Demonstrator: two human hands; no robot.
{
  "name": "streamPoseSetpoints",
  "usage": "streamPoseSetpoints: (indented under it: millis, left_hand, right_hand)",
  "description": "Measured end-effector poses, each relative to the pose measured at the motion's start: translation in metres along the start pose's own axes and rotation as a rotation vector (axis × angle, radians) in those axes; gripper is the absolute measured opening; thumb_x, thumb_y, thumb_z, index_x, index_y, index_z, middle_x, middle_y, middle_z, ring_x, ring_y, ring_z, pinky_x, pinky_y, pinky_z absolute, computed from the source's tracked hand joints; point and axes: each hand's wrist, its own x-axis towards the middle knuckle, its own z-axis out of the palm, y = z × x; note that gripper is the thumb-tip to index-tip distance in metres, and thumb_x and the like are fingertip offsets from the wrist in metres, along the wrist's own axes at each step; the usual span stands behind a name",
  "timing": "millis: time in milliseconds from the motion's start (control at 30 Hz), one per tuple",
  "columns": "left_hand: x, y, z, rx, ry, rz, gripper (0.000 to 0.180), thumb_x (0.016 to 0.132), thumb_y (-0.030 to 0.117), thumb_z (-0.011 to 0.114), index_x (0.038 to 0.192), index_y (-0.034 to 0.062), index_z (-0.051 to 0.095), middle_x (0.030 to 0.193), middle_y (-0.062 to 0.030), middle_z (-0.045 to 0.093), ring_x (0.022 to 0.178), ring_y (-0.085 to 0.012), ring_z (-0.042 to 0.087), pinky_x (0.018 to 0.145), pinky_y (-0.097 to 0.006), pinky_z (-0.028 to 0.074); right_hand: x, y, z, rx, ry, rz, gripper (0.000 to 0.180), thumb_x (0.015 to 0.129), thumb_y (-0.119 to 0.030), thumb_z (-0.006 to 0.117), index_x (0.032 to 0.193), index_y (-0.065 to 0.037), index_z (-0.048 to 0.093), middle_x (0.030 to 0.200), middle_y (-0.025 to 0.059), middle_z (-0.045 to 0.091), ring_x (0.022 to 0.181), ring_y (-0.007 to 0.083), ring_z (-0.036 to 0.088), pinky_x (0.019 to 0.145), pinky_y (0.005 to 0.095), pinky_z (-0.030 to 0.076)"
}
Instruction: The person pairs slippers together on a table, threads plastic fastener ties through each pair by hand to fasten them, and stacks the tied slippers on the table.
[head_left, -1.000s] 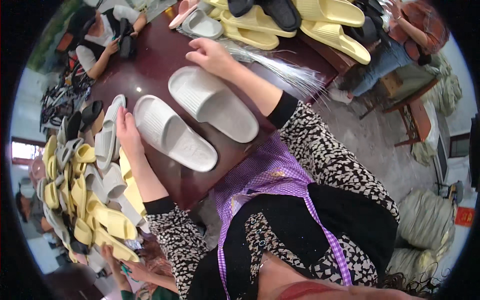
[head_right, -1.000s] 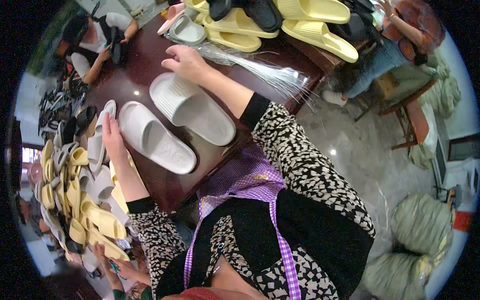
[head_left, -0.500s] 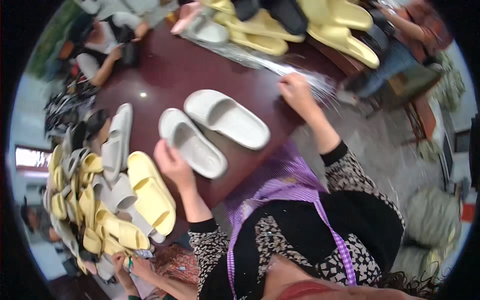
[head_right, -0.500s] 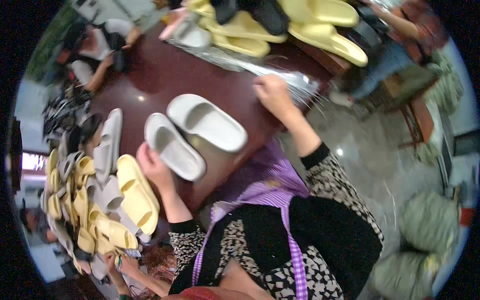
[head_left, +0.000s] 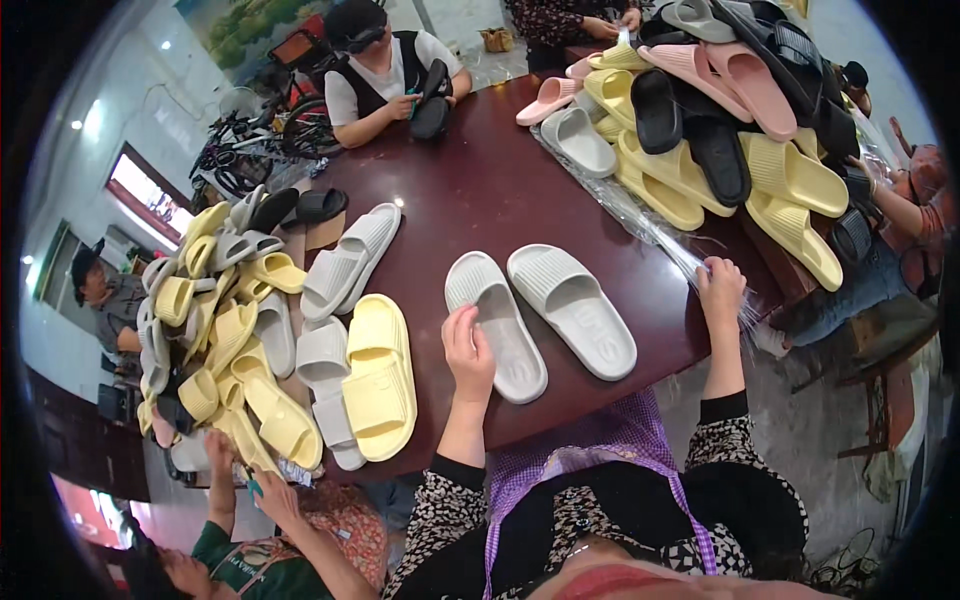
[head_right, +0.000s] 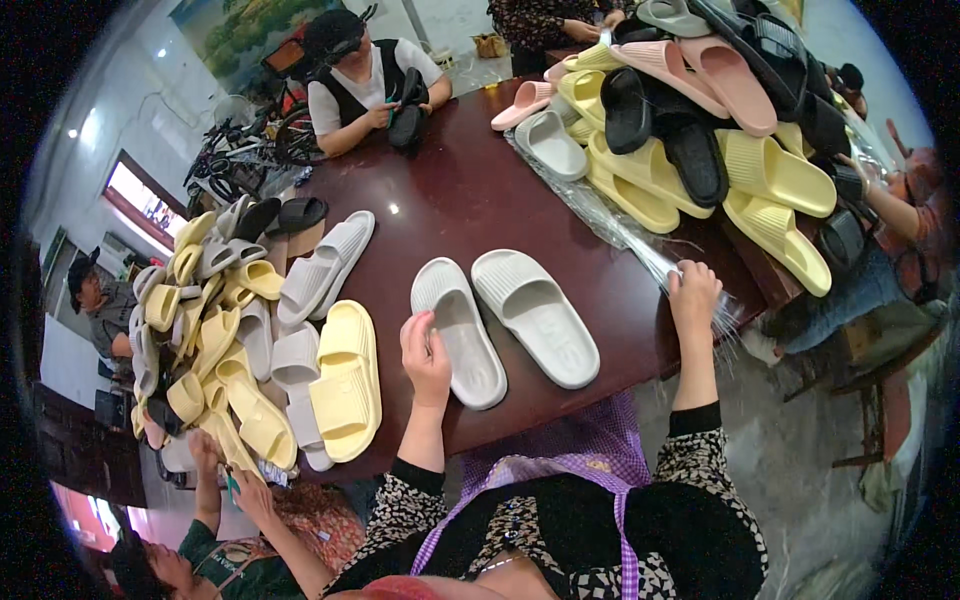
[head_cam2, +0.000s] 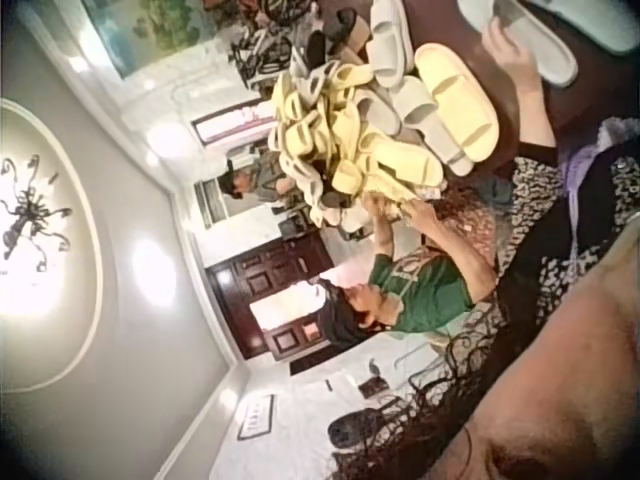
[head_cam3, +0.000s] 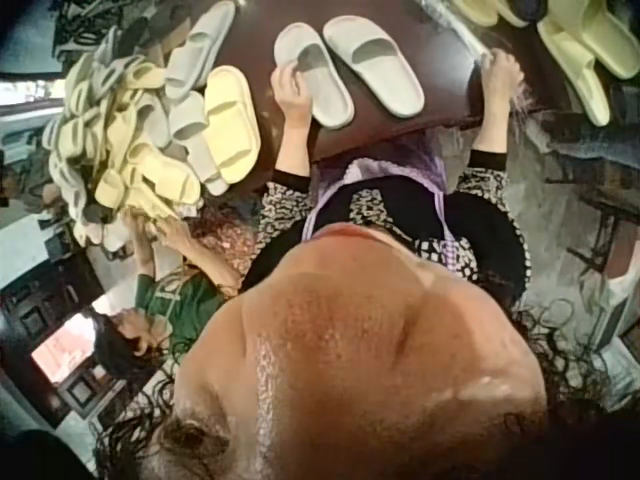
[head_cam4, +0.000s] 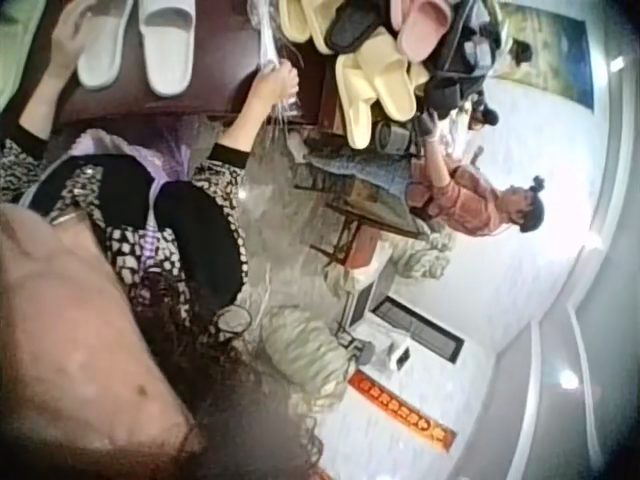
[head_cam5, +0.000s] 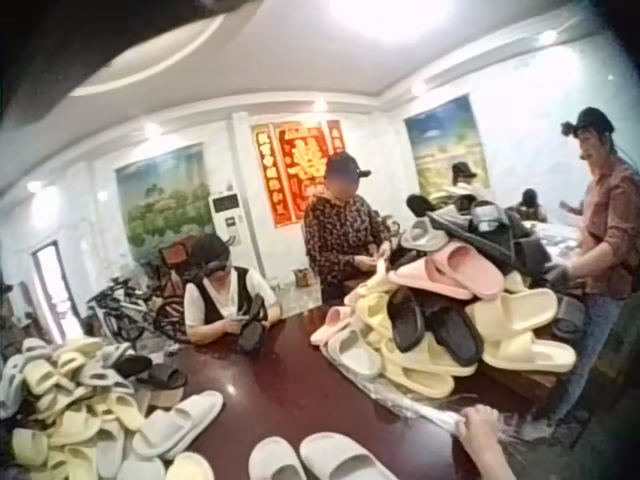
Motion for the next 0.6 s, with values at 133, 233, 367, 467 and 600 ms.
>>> streamPoseSetpoints:
  millis: [133, 233, 367, 467, 600]
  left_hand:
    - [0.0025, -0.0018, 0.0038, -0.006, -0.005, -0.002, 0.028, 0.078, -0.009, 0.051, 0.103, -0.0024, 0.058, 0.106, -0.0159, 0.058, 0.098, -0.0300, 0.057, 0.083, -0.036, 0.048]
    - [0.0022, -0.0035, 0.0034, -0.002, -0.009, 0.002, 0.028, 0.078, -0.009, 0.050, 0.104, -0.0023, 0.058, 0.106, -0.0155, 0.058, 0.098, -0.0297, 0.057, 0.082, -0.036, 0.048]
    - [0.0004, -0.0037, 0.0028, -0.005, -0.011, 0.000, 0.028, 0.078, -0.009, 0.050, 0.104, -0.0020, 0.058, 0.105, -0.0150, 0.058, 0.097, -0.0292, 0.057, 0.082, -0.035, 0.048]
    - [-0.0003, -0.0030, 0.0020, -0.018, -0.015, -0.020, 0.028, 0.078, -0.009, 0.050, 0.104, -0.0019, 0.058, 0.105, -0.0147, 0.058, 0.097, -0.0290, 0.057, 0.081, -0.035, 0.048]
    - [-0.0003, -0.0028, 0.0017, -0.017, -0.019, -0.021, 0.028, 0.077, -0.010, 0.050, 0.103, -0.0016, 0.058, 0.105, -0.0146, 0.058, 0.097, -0.0286, 0.057, 0.081, -0.034, 0.048]
  right_hand:
    - [0.0043, 0.0026, 0.0054, -0.003, 0.001, 0.004, 0.010, 0.078, -0.016, 0.065, 0.084, -0.008, 0.062, 0.084, 0.0085, 0.059, 0.084, 0.0289, 0.054, 0.076, 0.0407, 0.038]
    - [0.0027, -0.0013, 0.0030, 0.005, 0.015, -0.004, 0.009, 0.078, -0.016, 0.065, 0.082, -0.008, 0.062, 0.083, 0.0083, 0.058, 0.084, 0.0287, 0.054, 0.075, 0.0406, 0.038]
    - [0.0003, -0.0032, 0.0006, 0.006, 0.020, -0.016, 0.009, 0.078, -0.016, 0.065, 0.080, -0.008, 0.062, 0.082, 0.0082, 0.057, 0.084, 0.0286, 0.054, 0.076, 0.0406, 0.038]
    - [-0.0011, -0.0021, 0.0011, -0.003, -0.012, -0.014, 0.010, 0.078, -0.017, 0.066, 0.080, -0.008, 0.062, 0.082, 0.0081, 0.057, 0.084, 0.0284, 0.053, 0.076, 0.0405, 0.038]
    - [-0.0015, -0.0035, 0.0001, 0.004, 0.002, -0.022, 0.010, 0.077, -0.016, 0.067, 0.080, -0.007, 0.062, 0.083, 0.0084, 0.056, 0.084, 0.0283, 0.052, 0.076, 0.0404, 0.037]
